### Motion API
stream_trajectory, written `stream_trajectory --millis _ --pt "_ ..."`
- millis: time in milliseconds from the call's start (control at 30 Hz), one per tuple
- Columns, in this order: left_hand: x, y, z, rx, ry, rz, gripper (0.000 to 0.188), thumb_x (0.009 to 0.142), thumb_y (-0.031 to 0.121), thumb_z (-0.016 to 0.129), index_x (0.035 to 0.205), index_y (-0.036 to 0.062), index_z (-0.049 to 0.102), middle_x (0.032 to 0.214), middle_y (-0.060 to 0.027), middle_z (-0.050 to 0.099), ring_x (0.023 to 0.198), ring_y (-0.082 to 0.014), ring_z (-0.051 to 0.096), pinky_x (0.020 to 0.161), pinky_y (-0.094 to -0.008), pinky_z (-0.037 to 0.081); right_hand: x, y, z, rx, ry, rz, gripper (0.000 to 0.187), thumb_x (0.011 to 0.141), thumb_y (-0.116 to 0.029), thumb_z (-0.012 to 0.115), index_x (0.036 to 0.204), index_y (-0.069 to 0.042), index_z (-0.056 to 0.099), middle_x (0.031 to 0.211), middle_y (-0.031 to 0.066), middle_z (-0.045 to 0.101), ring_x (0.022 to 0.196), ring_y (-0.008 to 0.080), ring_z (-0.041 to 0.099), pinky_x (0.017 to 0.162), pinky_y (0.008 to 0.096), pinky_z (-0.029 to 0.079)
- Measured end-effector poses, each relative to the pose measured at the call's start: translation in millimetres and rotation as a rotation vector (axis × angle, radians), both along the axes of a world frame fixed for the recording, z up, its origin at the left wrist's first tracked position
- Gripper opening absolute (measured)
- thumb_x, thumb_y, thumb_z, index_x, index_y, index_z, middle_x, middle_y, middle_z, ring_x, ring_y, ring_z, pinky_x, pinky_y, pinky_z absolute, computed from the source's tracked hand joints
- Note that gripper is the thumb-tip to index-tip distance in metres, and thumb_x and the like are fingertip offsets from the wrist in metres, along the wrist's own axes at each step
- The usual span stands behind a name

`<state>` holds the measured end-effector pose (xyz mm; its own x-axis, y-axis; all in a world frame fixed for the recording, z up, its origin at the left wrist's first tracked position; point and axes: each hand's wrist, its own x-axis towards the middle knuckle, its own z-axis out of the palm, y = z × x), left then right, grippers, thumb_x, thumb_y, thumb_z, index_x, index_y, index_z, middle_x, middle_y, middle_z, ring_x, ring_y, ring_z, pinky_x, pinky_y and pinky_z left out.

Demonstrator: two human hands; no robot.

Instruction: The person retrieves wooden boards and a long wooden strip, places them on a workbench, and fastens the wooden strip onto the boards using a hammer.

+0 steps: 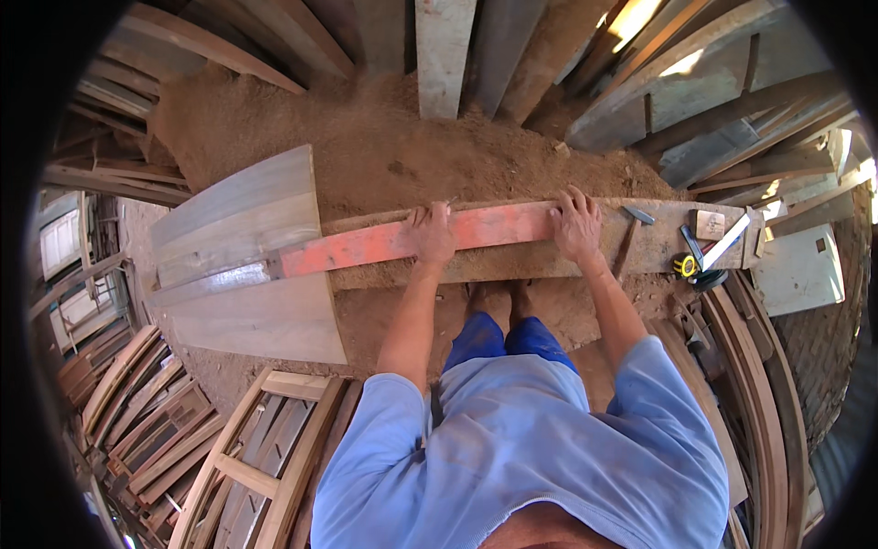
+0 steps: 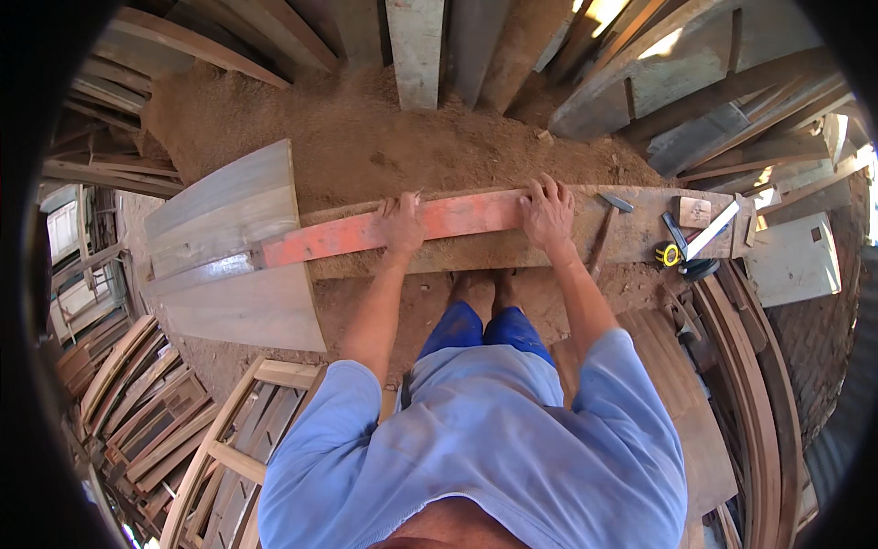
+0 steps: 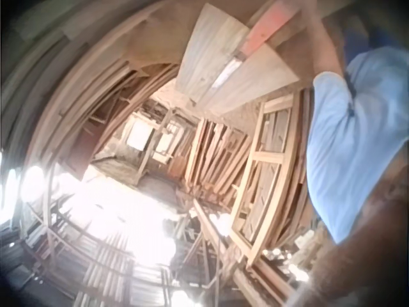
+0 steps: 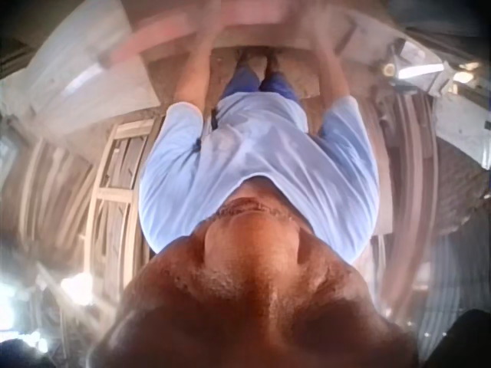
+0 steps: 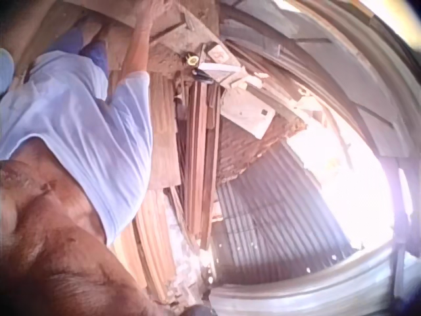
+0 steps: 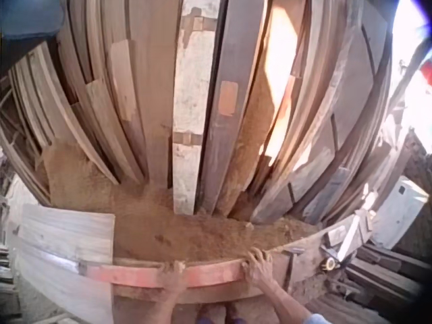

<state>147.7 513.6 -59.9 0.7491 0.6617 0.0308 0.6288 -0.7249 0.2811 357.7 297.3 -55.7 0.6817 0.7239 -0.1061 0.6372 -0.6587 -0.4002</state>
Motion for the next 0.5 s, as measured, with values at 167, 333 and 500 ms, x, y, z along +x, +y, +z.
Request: stream_trajectory --millis 167,333,500 --pt "-0.5 3.3 1.4 -0.010 0.002 0.002 0.022 0.085 0.017 0.057 0.106 0.0095 0.060 0.097 -0.0148 0.067 0.098 -0.0332 0.058 0.091 -0.0455 0.039 0.0 21.2 11.9 -0.165 -0.071 0.028 0.044 0.091 -0.041 0.054 0.124 -0.012 0.060 0.135 0.0097 0.053 0.128 0.0366 0.041 0.109 0.0583 0.024" --pt "9.6 4.4 2.0 -0.090 0.073 0.004 0.026 0.086 0.017 0.055 0.109 0.0076 0.061 0.109 -0.0135 0.067 0.108 -0.0325 0.057 0.097 -0.0457 0.038 -3.6 55.8 2.3 -0.144 0.100 -0.043 0.038 0.093 -0.038 0.051 0.115 -0.012 0.067 0.116 0.0094 0.067 0.122 0.0309 0.050 0.106 0.0578 0.023" --pt "2.1 6.4 1.1 -0.082 0.107 0.015 0.032 0.089 0.017 0.053 0.119 0.0054 0.058 0.114 -0.0164 0.065 0.111 -0.0338 0.058 0.101 -0.0482 0.036 -13.5 59.4 -6.3 -0.124 -0.007 -0.118 0.034 0.092 -0.028 0.047 0.114 -0.013 0.068 0.115 0.0045 0.068 0.114 0.0277 0.054 0.106 0.0548 0.023"
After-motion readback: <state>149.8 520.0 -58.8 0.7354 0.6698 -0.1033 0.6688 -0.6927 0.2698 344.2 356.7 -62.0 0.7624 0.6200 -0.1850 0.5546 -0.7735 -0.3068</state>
